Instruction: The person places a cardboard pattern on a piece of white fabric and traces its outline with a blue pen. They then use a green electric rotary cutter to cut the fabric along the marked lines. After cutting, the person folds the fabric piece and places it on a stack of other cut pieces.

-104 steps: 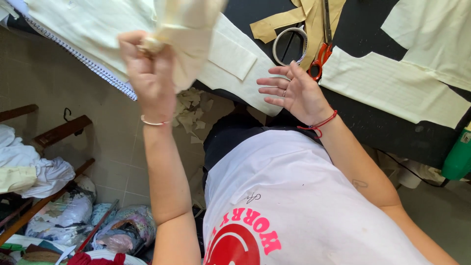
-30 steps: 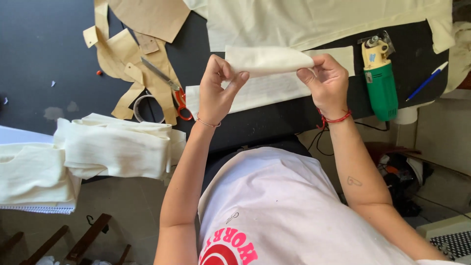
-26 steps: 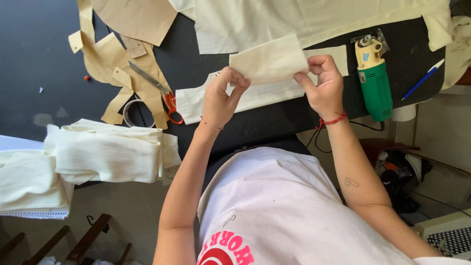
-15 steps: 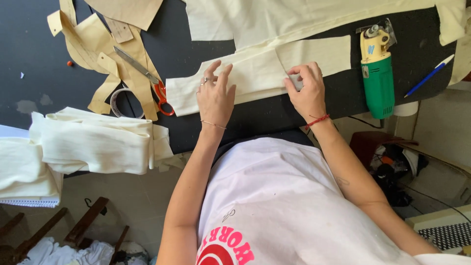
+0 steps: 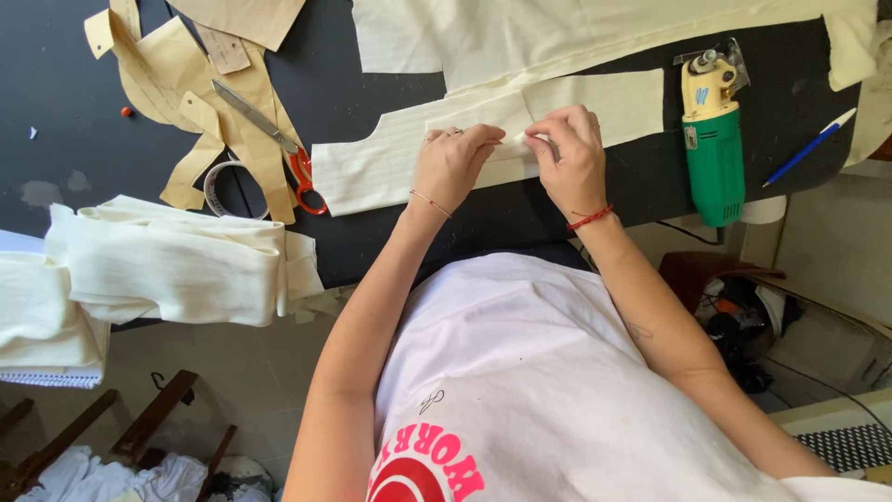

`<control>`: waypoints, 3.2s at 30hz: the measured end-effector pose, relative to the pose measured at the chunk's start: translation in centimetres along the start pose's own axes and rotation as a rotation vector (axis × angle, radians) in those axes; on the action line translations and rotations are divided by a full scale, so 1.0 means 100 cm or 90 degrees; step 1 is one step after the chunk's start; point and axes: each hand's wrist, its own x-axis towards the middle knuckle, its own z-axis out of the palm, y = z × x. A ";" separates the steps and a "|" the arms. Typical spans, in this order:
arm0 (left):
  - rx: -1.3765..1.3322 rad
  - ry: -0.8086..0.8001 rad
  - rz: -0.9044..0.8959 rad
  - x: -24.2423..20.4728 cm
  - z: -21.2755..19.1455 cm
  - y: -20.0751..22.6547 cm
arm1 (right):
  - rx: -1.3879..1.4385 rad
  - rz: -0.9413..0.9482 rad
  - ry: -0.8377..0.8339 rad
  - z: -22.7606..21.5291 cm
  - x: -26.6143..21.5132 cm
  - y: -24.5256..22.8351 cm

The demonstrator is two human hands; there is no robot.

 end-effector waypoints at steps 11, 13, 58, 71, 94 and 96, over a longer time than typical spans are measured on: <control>-0.058 -0.067 -0.063 0.004 -0.001 -0.003 | -0.124 -0.289 -0.022 0.017 -0.002 0.012; -0.055 -0.070 -0.065 0.003 0.001 -0.003 | -0.119 -0.287 -0.033 0.018 -0.005 0.016; 0.240 -0.078 0.094 0.042 0.039 0.088 | -0.011 0.271 -0.167 -0.075 -0.010 0.144; -0.100 -0.026 -0.386 0.028 -0.008 0.072 | -0.276 0.378 -0.316 -0.065 0.024 0.126; -0.131 0.169 -0.515 -0.254 -0.404 -0.024 | -0.057 0.289 -0.520 -0.013 0.033 -0.160; -0.078 0.166 -0.581 -0.276 -0.433 -0.059 | -0.066 0.283 -0.518 -0.007 0.037 -0.164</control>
